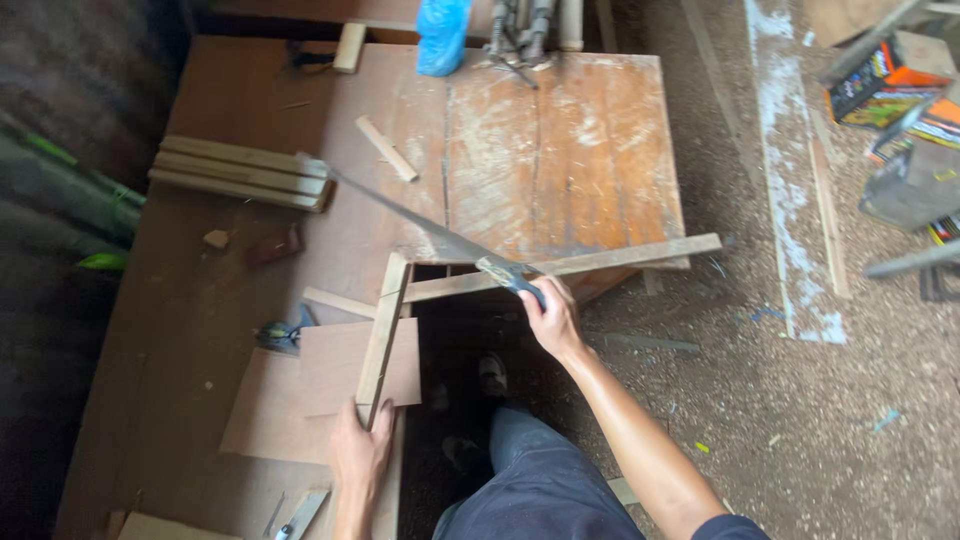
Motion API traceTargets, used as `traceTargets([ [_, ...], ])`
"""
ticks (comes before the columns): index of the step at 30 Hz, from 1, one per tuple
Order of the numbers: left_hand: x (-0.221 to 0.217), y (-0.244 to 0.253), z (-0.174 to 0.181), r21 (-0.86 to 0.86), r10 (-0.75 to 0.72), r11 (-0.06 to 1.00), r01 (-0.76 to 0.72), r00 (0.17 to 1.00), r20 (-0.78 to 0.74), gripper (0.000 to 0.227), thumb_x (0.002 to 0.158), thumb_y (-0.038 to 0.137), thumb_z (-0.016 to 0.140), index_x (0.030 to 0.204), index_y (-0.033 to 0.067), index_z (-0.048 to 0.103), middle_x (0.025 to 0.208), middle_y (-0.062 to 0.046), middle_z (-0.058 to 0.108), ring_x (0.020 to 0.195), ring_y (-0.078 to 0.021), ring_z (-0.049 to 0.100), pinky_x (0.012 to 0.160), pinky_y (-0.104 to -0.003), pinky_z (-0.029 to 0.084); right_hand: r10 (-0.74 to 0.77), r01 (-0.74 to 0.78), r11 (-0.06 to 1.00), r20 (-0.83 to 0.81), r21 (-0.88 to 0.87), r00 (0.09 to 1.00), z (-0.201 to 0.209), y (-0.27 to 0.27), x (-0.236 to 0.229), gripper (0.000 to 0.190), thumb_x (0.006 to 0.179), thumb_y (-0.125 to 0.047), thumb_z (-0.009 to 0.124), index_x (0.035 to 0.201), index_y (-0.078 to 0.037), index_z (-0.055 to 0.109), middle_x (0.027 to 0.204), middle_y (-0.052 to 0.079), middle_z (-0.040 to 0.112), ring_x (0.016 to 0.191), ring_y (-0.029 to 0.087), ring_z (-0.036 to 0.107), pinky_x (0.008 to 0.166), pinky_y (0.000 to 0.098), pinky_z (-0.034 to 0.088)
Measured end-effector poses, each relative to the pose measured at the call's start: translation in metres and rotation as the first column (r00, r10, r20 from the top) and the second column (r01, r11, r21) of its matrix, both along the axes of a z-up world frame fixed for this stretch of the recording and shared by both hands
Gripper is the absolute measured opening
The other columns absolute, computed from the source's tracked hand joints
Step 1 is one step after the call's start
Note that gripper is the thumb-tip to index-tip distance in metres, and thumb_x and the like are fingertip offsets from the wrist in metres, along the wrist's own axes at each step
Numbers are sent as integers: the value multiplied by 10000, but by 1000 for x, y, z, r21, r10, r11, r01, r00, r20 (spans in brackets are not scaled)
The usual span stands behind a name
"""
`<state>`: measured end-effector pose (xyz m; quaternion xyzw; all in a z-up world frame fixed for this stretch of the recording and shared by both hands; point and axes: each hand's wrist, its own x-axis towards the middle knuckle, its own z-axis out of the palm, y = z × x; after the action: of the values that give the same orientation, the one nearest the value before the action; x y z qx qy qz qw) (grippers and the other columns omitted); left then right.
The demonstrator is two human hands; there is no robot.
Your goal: The person measures and marks a wooden plank using a set square and marker, then saws the plank along the marked line with a hand saw. The person handles the plank, set square, marker, and saw throughout the process.
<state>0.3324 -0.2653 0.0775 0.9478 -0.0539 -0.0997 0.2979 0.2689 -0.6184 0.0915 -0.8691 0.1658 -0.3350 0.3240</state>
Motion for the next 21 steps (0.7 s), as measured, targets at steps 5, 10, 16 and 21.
traceTargets([
  [5, 10, -86, 18, 32, -247, 968, 249, 968, -37, 482, 883, 485, 697, 1173, 101, 656, 1002, -234, 725, 936, -458, 681, 804, -544, 537, -238, 216, 917, 25, 335, 971, -11, -35, -86, 150, 1028, -116, 618, 981, 13, 676, 851, 88, 694, 753, 160, 644, 697, 308, 522],
  [10, 24, -183, 28, 36, -469, 883, 468, 880, 72, 423, 830, 408, 756, 1044, 65, 632, 1095, -160, 682, 897, -431, 682, 731, -529, 547, -411, 203, 666, 126, 717, 903, -20, -78, -142, 281, 1096, -197, 524, 980, 2, 684, 819, 36, 712, 778, 101, 675, 777, 263, 547],
  [16, 29, -298, 18, 130, -594, 800, 586, 804, 32, 465, 795, 343, 827, 1105, 76, 605, 1123, -126, 679, 946, -371, 702, 759, -485, 569, -512, 126, 565, 227, 816, 828, -30, -150, -189, 330, 1126, -259, 488, 921, -32, 611, 735, 31, 608, 668, 119, 606, 667, 262, 498],
  [21, 29, -357, 9, 146, -610, 790, 595, 785, 103, 558, 730, 291, 852, 1207, 127, 613, 1184, -109, 671, 976, -375, 695, 764, -467, 576, -400, -3, 538, 258, 843, 879, -28, -220, -202, 210, 1035, -228, 558, 915, -56, 574, 749, 5, 565, 618, 115, 574, 585, 280, 483],
])
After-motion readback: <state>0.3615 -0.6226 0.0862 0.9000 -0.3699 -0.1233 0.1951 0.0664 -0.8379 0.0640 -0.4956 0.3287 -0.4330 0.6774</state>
